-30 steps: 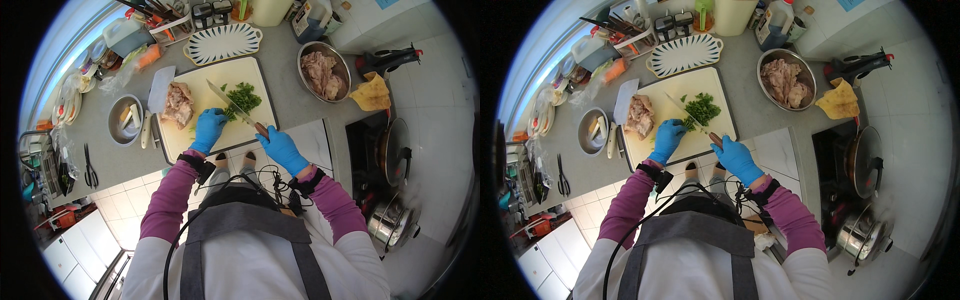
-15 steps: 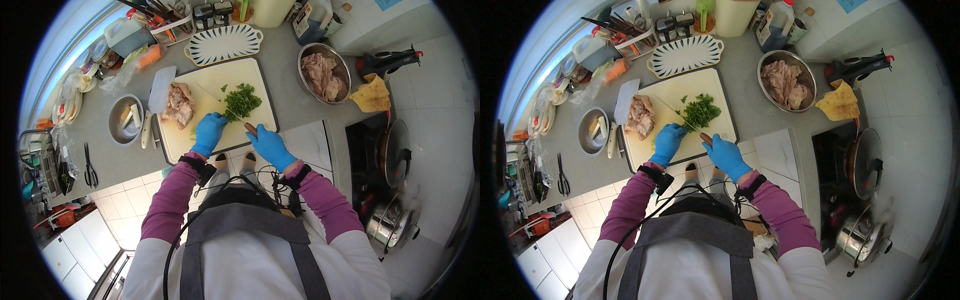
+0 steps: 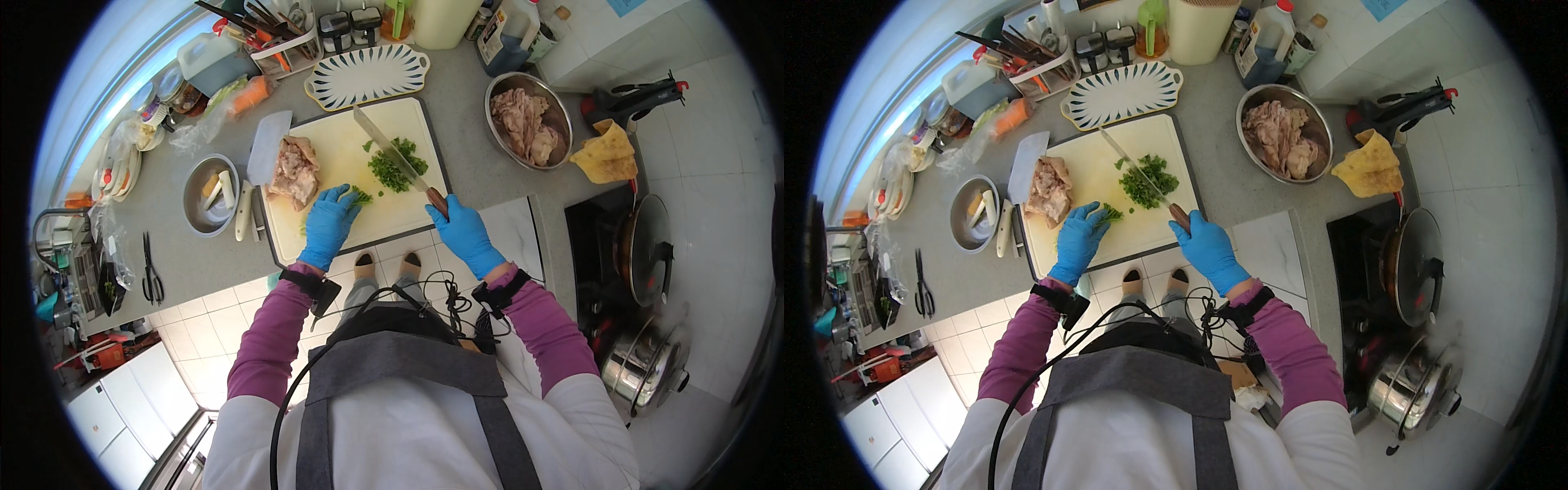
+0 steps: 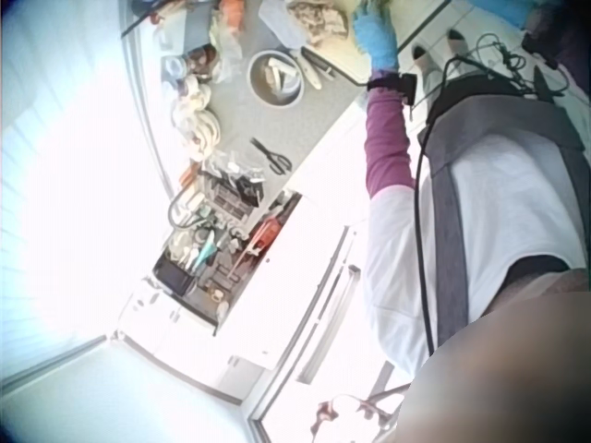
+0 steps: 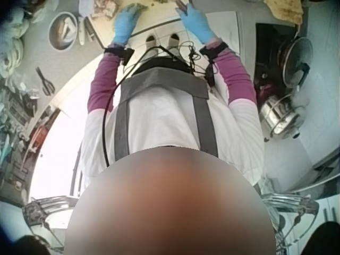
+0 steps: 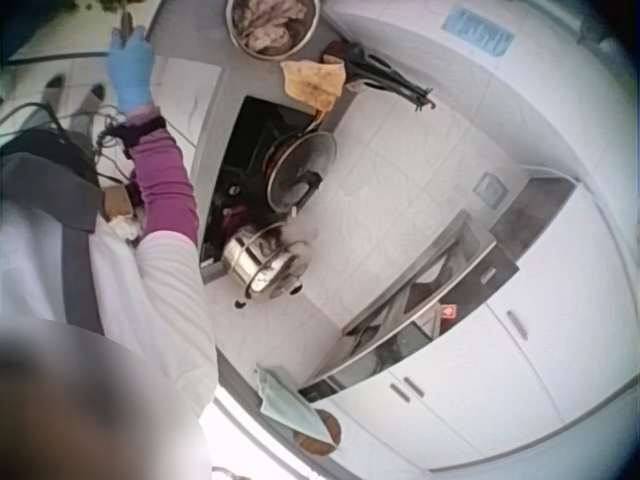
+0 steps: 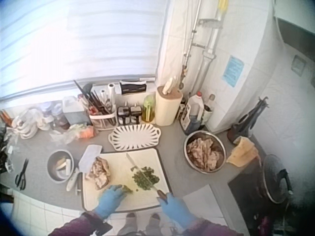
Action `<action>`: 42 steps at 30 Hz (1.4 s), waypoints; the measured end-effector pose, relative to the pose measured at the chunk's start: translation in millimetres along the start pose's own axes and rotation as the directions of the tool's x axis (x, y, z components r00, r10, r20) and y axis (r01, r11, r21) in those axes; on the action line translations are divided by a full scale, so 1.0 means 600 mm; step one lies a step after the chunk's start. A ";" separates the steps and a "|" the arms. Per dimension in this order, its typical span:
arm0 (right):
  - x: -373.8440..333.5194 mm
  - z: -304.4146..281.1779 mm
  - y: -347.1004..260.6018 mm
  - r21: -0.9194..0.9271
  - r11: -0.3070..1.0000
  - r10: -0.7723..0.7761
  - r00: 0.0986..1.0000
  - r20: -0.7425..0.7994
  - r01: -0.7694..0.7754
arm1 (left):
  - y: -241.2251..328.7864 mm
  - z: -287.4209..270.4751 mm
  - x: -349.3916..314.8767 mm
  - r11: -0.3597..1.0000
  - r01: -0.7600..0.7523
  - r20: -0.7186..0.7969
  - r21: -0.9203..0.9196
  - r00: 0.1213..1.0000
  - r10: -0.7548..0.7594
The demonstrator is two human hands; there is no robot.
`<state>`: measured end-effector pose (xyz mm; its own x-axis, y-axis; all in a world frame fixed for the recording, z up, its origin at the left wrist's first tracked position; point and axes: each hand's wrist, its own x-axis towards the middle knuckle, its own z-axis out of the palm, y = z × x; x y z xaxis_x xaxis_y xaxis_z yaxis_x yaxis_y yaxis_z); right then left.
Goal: The person washes a bunch of leafy green vegetables in a metal bowl under running water, then moves to a cutting board and chops the greens with a knife. The person discards a small piece of stem into a bin and continues chopping the remaining greens.
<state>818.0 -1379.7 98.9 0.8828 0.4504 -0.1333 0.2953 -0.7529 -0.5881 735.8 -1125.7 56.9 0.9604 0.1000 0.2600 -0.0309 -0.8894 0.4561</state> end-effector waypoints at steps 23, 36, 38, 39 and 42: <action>0.004 -0.057 0.015 0.150 0.987 0.056 0.998 0.012 -0.057 | 0.086 0.017 0.064 0.967 -0.071 0.153 0.246 0.988 0.034; -0.027 -0.070 0.075 -0.430 0.799 -0.483 0.874 -0.045 0.419 | 0.117 -0.061 0.105 0.983 -0.185 0.135 -0.012 0.974 0.184; -0.026 -0.071 0.070 -0.481 0.768 -0.496 0.868 -0.028 0.423 | 0.146 -0.040 0.119 0.940 -0.322 0.221 0.114 0.931 0.292; -0.026 -0.072 0.068 -0.514 0.747 -0.503 0.864 -0.021 0.422 | 0.159 -0.030 0.125 0.916 -0.369 0.271 0.158 0.908 0.319; -0.027 -0.082 0.063 -0.491 0.742 -0.538 0.842 -0.029 0.457 | 0.176 -0.004 0.143 0.835 -0.482 0.345 0.266 0.856 0.384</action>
<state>832.8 -1439.1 117.8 0.5952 0.7706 0.2279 0.8019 -0.5881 -0.1058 814.3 -1209.9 129.3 0.9060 -0.4103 0.1040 -0.4151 -0.9093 0.0288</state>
